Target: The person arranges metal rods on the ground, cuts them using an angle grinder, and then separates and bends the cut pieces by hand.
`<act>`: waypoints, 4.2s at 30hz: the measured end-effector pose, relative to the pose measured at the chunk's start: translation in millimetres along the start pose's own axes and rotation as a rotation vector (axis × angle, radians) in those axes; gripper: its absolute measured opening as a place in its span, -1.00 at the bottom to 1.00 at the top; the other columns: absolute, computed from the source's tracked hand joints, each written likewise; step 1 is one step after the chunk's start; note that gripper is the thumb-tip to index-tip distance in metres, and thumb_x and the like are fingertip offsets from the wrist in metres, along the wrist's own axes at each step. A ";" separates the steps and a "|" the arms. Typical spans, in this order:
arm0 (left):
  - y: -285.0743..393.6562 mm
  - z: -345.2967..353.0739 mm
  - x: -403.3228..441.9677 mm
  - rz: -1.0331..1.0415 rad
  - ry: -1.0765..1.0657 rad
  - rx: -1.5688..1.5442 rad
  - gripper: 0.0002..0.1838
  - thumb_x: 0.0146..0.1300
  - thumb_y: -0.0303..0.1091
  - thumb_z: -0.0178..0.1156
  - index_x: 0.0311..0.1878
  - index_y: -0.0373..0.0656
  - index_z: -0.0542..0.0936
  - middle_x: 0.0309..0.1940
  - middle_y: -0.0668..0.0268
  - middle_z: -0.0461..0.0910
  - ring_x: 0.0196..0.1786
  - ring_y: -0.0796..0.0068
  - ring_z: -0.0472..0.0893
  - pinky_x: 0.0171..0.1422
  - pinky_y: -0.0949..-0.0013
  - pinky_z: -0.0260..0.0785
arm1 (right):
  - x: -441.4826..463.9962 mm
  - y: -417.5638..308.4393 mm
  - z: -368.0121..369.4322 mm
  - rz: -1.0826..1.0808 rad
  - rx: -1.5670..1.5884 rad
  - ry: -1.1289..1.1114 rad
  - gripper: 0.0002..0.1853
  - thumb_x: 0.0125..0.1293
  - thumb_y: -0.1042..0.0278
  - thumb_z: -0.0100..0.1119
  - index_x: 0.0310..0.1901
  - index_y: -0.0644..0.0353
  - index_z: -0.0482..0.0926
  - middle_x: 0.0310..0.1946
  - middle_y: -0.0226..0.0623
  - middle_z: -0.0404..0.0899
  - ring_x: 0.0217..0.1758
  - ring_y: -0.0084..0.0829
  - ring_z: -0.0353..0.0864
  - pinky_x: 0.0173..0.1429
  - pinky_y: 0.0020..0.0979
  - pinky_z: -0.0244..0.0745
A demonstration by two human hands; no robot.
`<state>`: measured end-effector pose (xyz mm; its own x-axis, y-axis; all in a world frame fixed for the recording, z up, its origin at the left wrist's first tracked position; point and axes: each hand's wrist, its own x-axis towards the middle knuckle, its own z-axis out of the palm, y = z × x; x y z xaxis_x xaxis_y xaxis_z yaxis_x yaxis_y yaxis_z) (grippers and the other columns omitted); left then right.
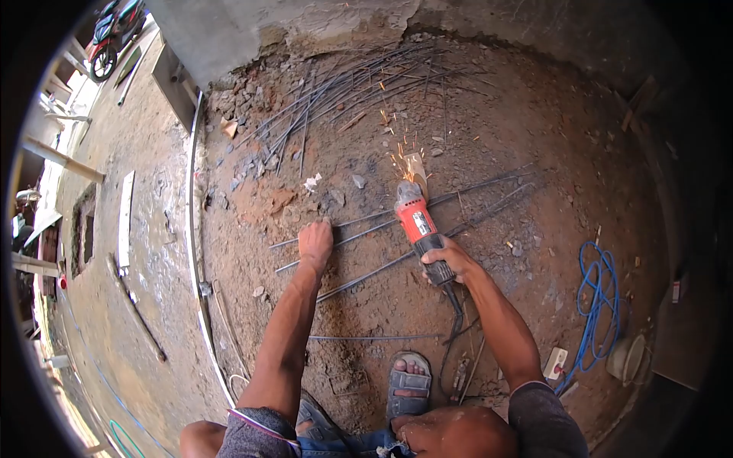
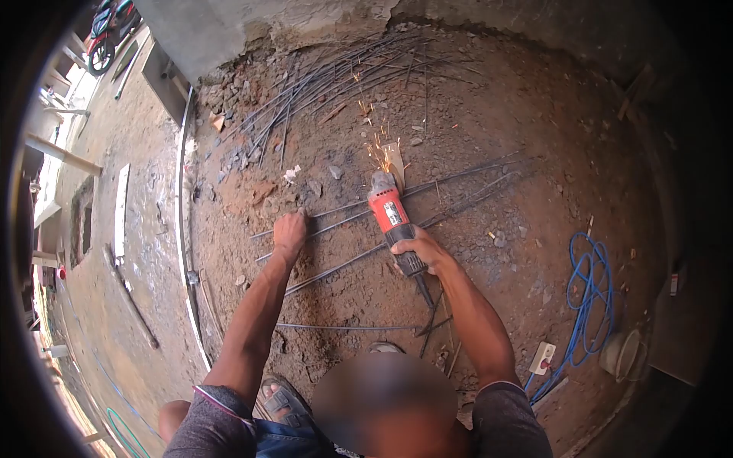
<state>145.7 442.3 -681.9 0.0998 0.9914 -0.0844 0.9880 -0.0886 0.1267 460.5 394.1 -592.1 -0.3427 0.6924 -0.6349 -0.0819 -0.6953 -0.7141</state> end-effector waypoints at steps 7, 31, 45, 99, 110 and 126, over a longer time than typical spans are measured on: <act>-1.0 2.4 -0.6 0.021 0.048 -0.008 -0.81 0.26 -0.39 -0.03 -0.27 -0.13 0.60 -0.33 0.16 0.66 -0.25 0.15 0.69 -0.17 0.16 0.52 | 4.3 -1.5 0.9 0.001 0.007 0.002 -0.61 -0.03 0.44 0.31 -0.14 0.23 0.40 -0.51 -0.28 0.48 -0.59 -0.36 0.59 -0.55 -0.29 0.57; -1.4 4.2 -0.1 0.017 0.054 0.001 -0.81 0.28 -0.37 -0.02 -0.28 -0.13 0.60 -0.36 0.17 0.67 -0.26 0.15 0.69 -0.20 0.16 0.51 | 7.9 -1.3 -4.4 0.044 -0.032 0.008 -0.53 -0.04 0.43 0.32 -0.06 0.23 0.40 -0.45 -0.29 0.48 -0.56 -0.37 0.60 -0.52 -0.30 0.61; 0.3 1.1 -0.7 0.006 0.037 -0.010 -0.82 0.27 -0.40 -0.02 -0.28 -0.13 0.59 -0.31 0.17 0.66 -0.21 0.16 0.68 -0.14 0.19 0.52 | 12.1 2.8 -9.4 0.045 -0.020 -0.004 -0.51 -0.04 0.40 0.35 -0.04 0.19 0.39 -0.43 -0.29 0.48 -0.53 -0.35 0.62 -0.53 -0.28 0.61; 0.3 3.5 -1.7 -0.014 0.072 -0.043 -0.82 0.25 -0.38 0.00 -0.30 -0.14 0.61 -0.40 0.14 0.66 -0.27 0.14 0.69 -0.18 0.14 0.52 | 12.8 -0.9 -12.1 0.026 0.000 -0.027 -0.50 -0.05 0.39 0.33 -0.04 0.22 0.39 -0.42 -0.27 0.51 -0.52 -0.34 0.64 -0.50 -0.30 0.63; 24.2 -11.6 -73.3 0.159 0.278 -0.449 -0.78 0.21 -0.33 0.17 -0.11 -0.19 0.55 -0.23 0.09 0.57 -0.11 0.01 0.55 -0.03 0.04 0.40 | -97.0 26.9 -25.6 -0.060 0.002 0.117 -0.36 -0.18 0.30 0.41 0.00 0.23 0.37 -0.36 -0.24 0.55 -0.47 -0.36 0.65 -0.41 -0.34 0.62; 28.6 -17.8 -83.4 0.146 -0.060 -0.191 -0.86 0.28 -0.41 -0.05 -0.20 -0.18 0.49 -0.24 0.08 0.58 -0.18 0.03 0.62 -0.12 0.02 0.48 | -96.0 55.2 0.8 -0.074 -0.003 0.023 -0.34 -0.15 0.33 0.40 0.04 0.20 0.33 -0.37 -0.29 0.47 -0.47 -0.43 0.58 -0.45 -0.38 0.56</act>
<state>163.6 358.8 -653.6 0.2524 0.9614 -0.1095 0.9228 -0.2051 0.3263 488.1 289.0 -570.4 -0.3140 0.7464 -0.5867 -0.1032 -0.6412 -0.7604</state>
